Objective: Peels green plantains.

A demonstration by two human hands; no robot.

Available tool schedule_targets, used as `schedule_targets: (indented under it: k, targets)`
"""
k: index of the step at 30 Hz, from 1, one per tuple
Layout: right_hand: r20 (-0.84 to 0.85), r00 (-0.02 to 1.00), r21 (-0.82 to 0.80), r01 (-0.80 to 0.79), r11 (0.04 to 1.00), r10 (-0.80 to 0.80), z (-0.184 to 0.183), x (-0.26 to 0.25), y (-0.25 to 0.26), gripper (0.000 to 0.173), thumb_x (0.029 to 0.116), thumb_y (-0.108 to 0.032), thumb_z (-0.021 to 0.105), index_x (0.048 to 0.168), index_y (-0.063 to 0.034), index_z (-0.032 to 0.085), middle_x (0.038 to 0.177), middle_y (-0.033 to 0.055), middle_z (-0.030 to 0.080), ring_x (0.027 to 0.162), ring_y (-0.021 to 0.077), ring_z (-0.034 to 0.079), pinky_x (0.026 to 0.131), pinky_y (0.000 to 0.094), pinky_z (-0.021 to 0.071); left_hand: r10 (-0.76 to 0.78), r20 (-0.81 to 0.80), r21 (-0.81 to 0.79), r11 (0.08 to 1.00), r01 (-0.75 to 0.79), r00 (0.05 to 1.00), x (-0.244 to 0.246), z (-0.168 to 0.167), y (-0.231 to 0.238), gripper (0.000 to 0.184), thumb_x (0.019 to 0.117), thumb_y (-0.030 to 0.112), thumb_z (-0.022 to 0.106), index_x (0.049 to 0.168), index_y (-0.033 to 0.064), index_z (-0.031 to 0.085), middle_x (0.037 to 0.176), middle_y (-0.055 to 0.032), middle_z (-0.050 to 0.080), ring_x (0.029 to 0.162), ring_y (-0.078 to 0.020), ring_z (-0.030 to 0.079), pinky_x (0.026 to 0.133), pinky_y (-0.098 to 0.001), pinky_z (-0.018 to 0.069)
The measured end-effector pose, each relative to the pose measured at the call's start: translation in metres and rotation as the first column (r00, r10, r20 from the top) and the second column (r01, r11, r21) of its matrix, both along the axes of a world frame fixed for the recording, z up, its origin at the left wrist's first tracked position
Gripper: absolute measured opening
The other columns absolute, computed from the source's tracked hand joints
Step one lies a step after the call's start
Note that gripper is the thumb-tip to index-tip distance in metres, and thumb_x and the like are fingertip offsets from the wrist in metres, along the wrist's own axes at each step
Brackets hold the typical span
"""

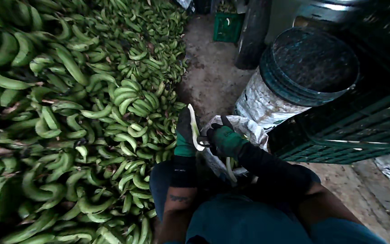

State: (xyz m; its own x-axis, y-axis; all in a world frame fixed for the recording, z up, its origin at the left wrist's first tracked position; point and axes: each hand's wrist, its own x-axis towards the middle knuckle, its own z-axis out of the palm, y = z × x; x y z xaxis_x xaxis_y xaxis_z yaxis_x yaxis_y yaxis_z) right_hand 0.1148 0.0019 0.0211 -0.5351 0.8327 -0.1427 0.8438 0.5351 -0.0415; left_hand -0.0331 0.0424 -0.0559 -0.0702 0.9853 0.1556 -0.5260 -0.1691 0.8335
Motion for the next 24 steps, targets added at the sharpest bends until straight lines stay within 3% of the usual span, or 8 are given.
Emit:
schedule_targets:
  k: [5,6,9,13,17,20,22,24]
  targets:
    - [0.111,0.994,-0.017,0.011,1.000,-0.009,0.002,-0.008,0.003,0.036,0.0915,-0.028,0.073,0.118,-0.0035,0.069,0.110,0.0168,0.071,0.120,0.0398,0.061,0.115,0.0617,0.0358,0.026,-0.212,-0.029,0.999,-0.033,0.977,0.001,0.012,-0.020,0.041,0.1113,0.027,0.033,0.151,0.0256,0.045,0.126,-0.0008,0.064,0.091,-0.0088,0.064,0.077,-0.0306,0.0564]
    - [0.123,0.992,-0.022,0.029,0.999,-0.026,0.002,-0.009,0.006,0.039,0.0929,-0.028,0.073,0.121,-0.0021,0.067,0.113,0.0187,0.070,0.120,0.0410,0.061,0.114,0.0601,0.0378,0.015,-0.191,-0.015,1.000,-0.018,0.981,0.004,0.011,-0.017,0.041,0.1111,0.025,0.033,0.150,0.0232,0.046,0.124,0.0000,0.065,0.090,-0.0068,0.064,0.076,-0.0286,0.0566]
    - [0.144,0.981,-0.045,0.134,0.990,-0.126,0.002,-0.008,0.018,0.044,0.0952,-0.028,0.071,0.130,-0.0015,0.065,0.127,0.0216,0.067,0.131,0.0428,0.055,0.121,0.0598,0.0288,-0.006,-0.138,-0.034,0.999,0.001,0.990,0.012,0.011,-0.008,0.039,0.1108,0.027,0.036,0.147,0.0200,0.050,0.115,-0.0003,0.067,0.081,-0.0048,0.064,0.069,-0.0258,0.0565]
    - [0.040,0.970,-0.008,0.239,0.971,-0.239,-0.004,0.000,0.023,0.048,0.0936,-0.024,0.074,0.129,0.0060,0.061,0.127,0.0296,0.063,0.127,0.0499,0.056,0.108,0.0644,0.0435,0.039,-0.425,-0.074,0.994,-0.077,0.904,0.023,0.015,-0.031,0.042,0.1110,0.023,0.039,0.152,0.0187,0.045,0.145,-0.0072,0.056,0.121,-0.0193,0.060,0.099,-0.0437,0.0522]
    - [-0.048,0.922,-0.009,0.384,0.923,-0.384,-0.015,0.011,0.036,0.049,0.0967,-0.025,0.070,0.134,0.0049,0.059,0.134,0.0294,0.061,0.130,0.0504,0.055,0.107,0.0656,0.0443,0.045,-0.431,-0.104,0.990,-0.099,0.901,0.040,0.010,-0.023,0.045,0.1109,0.027,0.041,0.154,0.0171,0.042,0.150,-0.0094,0.052,0.129,-0.0199,0.055,0.106,-0.0434,0.0481]
    - [-0.162,0.843,-0.172,0.488,0.856,-0.513,-0.016,0.019,0.041,0.045,0.0984,-0.025,0.068,0.133,0.0029,0.060,0.131,0.0294,0.064,0.125,0.0482,0.060,0.103,0.0661,0.0471,0.041,-0.504,-0.015,0.998,-0.057,0.863,0.040,0.001,-0.024,0.047,0.1106,0.021,0.040,0.157,0.0160,0.039,0.155,-0.0075,0.048,0.134,-0.0181,0.053,0.109,-0.0414,0.0459]
    - [-0.241,0.804,-0.253,0.489,0.835,-0.544,-0.021,0.032,0.044,0.041,0.0997,-0.024,0.067,0.132,0.0015,0.062,0.130,0.0274,0.065,0.124,0.0445,0.061,0.105,0.0645,0.0463,-0.031,-0.323,-0.013,1.000,0.029,0.946,0.037,-0.008,-0.029,0.042,0.1102,0.026,0.039,0.151,0.0226,0.046,0.134,-0.0002,0.062,0.107,-0.0091,0.063,0.088,-0.0324,0.0552]
    - [-0.282,0.787,-0.279,0.480,0.832,-0.548,-0.025,0.046,0.045,0.039,0.0999,-0.024,0.067,0.129,0.0016,0.065,0.129,0.0258,0.066,0.125,0.0423,0.061,0.107,0.0629,0.0447,-0.151,-0.029,-0.106,0.983,0.147,0.988,0.039,-0.003,-0.031,0.034,0.1092,0.042,0.037,0.130,0.0253,0.057,0.085,0.0031,0.063,0.061,-0.0052,0.057,0.052,-0.0232,0.0508]
